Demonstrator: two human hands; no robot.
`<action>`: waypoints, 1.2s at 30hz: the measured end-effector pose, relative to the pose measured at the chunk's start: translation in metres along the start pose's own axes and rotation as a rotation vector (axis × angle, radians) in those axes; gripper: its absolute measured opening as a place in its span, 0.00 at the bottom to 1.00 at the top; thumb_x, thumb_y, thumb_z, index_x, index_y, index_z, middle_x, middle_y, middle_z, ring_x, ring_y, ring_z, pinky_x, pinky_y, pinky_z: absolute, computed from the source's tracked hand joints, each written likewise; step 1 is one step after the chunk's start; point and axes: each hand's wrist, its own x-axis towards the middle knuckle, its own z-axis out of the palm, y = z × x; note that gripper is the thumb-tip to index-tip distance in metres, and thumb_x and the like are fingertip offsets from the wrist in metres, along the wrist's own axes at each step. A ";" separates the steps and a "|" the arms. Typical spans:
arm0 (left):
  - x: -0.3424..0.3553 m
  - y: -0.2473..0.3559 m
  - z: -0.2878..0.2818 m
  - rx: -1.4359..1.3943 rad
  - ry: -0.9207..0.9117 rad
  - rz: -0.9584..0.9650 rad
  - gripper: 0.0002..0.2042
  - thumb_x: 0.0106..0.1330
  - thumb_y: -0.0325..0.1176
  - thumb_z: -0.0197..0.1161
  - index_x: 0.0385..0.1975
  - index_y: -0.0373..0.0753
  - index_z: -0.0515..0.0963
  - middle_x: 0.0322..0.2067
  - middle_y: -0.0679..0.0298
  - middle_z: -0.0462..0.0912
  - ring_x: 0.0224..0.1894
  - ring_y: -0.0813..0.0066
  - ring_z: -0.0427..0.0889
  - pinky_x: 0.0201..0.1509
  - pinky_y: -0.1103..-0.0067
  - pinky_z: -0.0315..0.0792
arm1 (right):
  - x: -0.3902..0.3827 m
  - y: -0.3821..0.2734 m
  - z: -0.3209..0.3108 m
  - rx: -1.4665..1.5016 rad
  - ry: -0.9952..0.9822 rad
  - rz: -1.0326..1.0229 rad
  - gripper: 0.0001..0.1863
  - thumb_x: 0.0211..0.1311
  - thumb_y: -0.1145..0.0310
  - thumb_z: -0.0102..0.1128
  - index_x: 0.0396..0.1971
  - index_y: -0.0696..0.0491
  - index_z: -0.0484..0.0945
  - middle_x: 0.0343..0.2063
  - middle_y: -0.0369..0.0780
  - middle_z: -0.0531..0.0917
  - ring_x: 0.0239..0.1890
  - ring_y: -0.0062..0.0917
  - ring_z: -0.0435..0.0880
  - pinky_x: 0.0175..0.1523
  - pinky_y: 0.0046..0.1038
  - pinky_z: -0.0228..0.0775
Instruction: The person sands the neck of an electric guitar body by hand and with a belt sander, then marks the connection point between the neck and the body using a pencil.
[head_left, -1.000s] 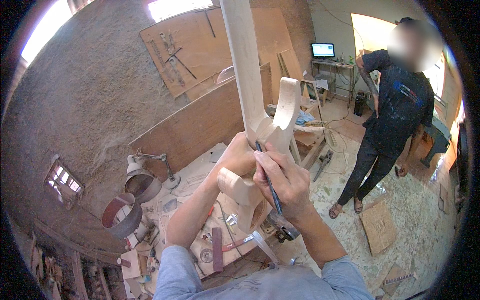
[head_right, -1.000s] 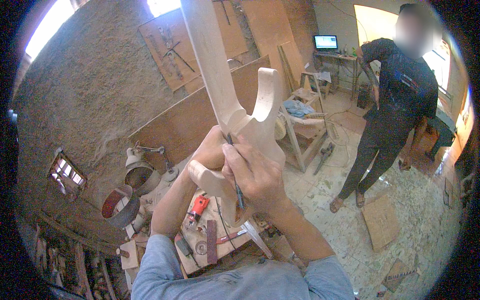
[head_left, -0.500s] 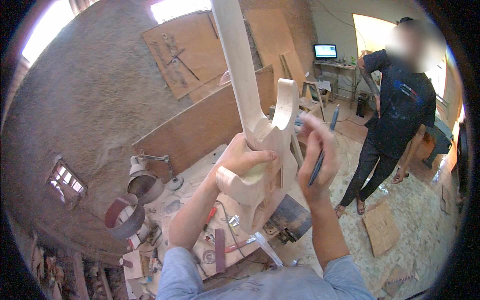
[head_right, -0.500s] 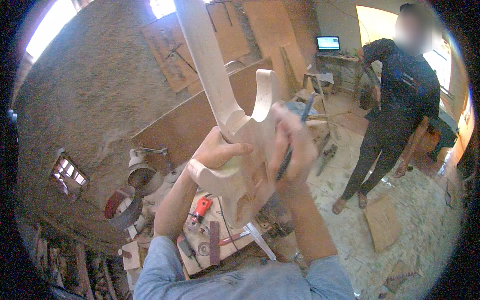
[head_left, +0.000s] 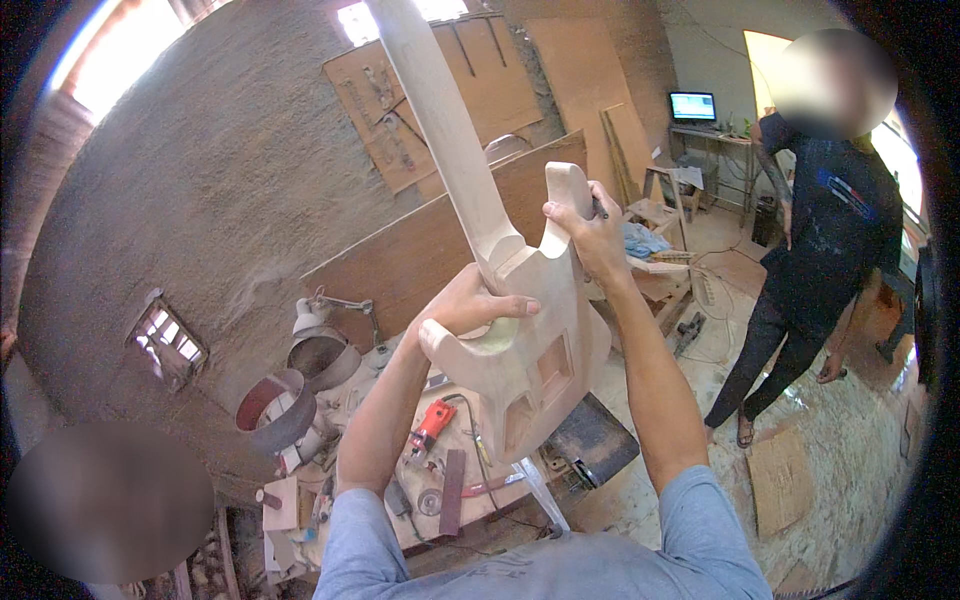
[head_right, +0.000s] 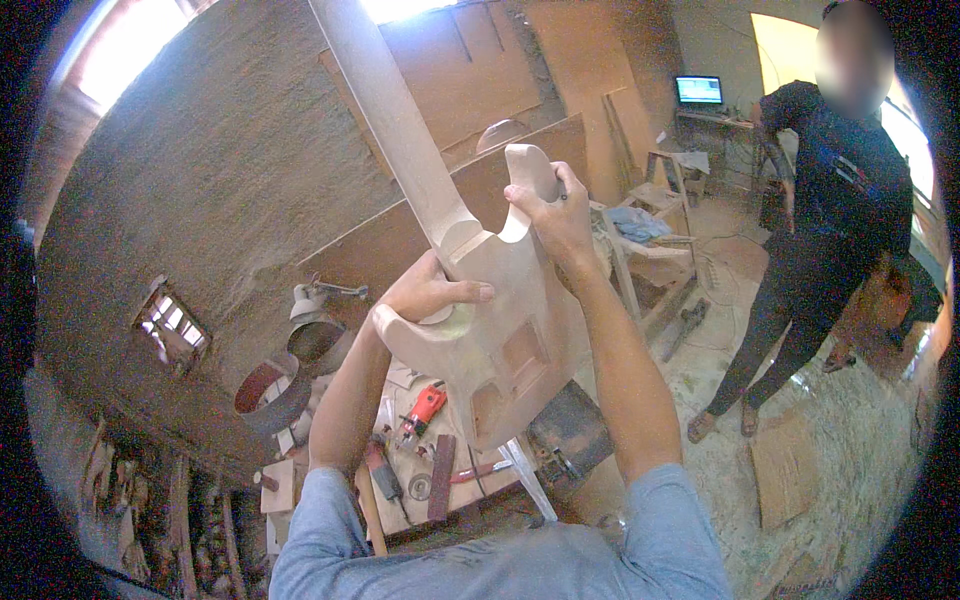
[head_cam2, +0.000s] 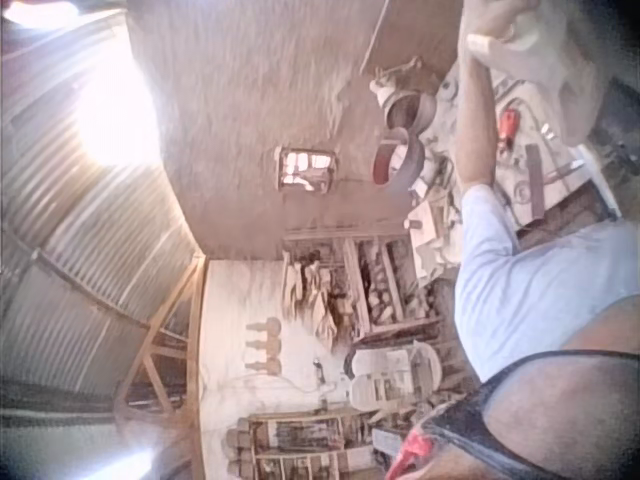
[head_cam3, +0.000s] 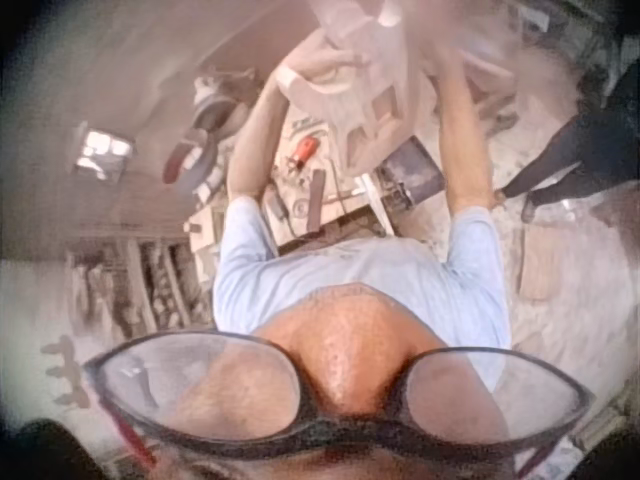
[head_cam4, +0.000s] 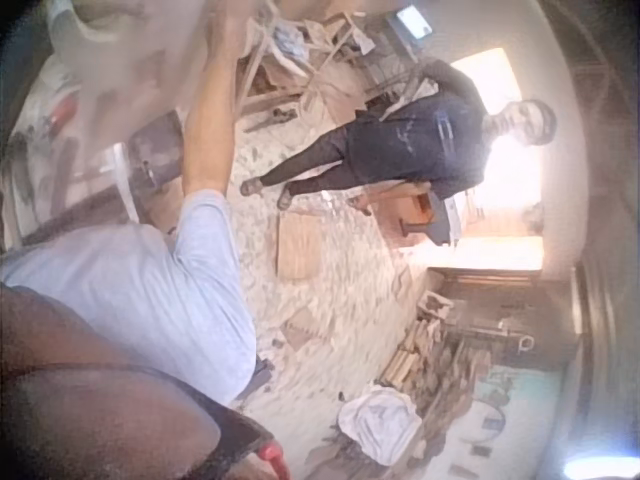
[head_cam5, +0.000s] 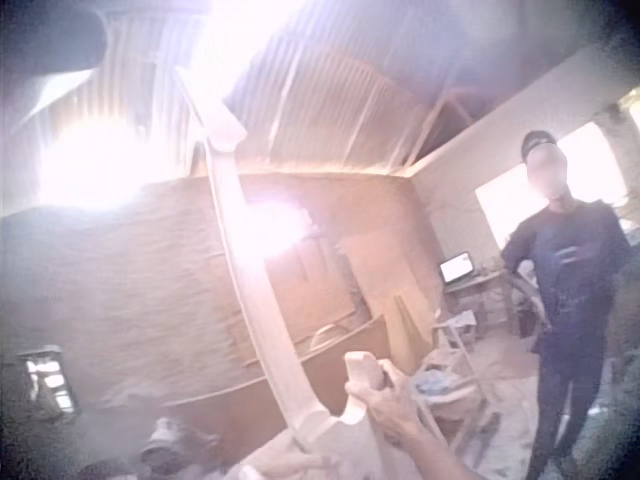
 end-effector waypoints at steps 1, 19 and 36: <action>0.001 0.000 -0.004 0.024 -0.002 0.018 0.34 0.59 0.39 0.77 0.63 0.31 0.71 0.54 0.55 0.81 0.56 0.65 0.81 0.63 0.70 0.74 | -0.003 -0.001 0.003 0.032 0.021 -0.003 0.24 0.52 0.60 0.76 0.42 0.58 0.77 0.35 0.42 0.83 0.37 0.26 0.82 0.43 0.29 0.74; 0.043 0.080 -0.019 -0.360 0.707 0.417 0.37 0.75 0.63 0.45 0.61 0.28 0.67 0.27 0.65 0.75 0.25 0.79 0.79 0.30 0.77 0.81 | -0.039 -0.011 -0.048 0.024 0.127 -0.114 0.19 0.55 0.63 0.67 0.45 0.55 0.76 0.34 0.39 0.79 0.36 0.24 0.79 0.43 0.27 0.73; -0.245 -0.037 -0.062 -0.748 0.841 0.229 0.31 0.75 0.57 0.56 0.62 0.32 0.66 0.27 0.69 0.70 0.24 0.81 0.71 0.29 0.80 0.74 | -0.122 -0.067 -0.067 0.675 -0.248 -0.096 0.26 0.61 0.60 0.60 0.54 0.59 0.68 0.36 0.45 0.73 0.39 0.32 0.73 0.49 0.35 0.66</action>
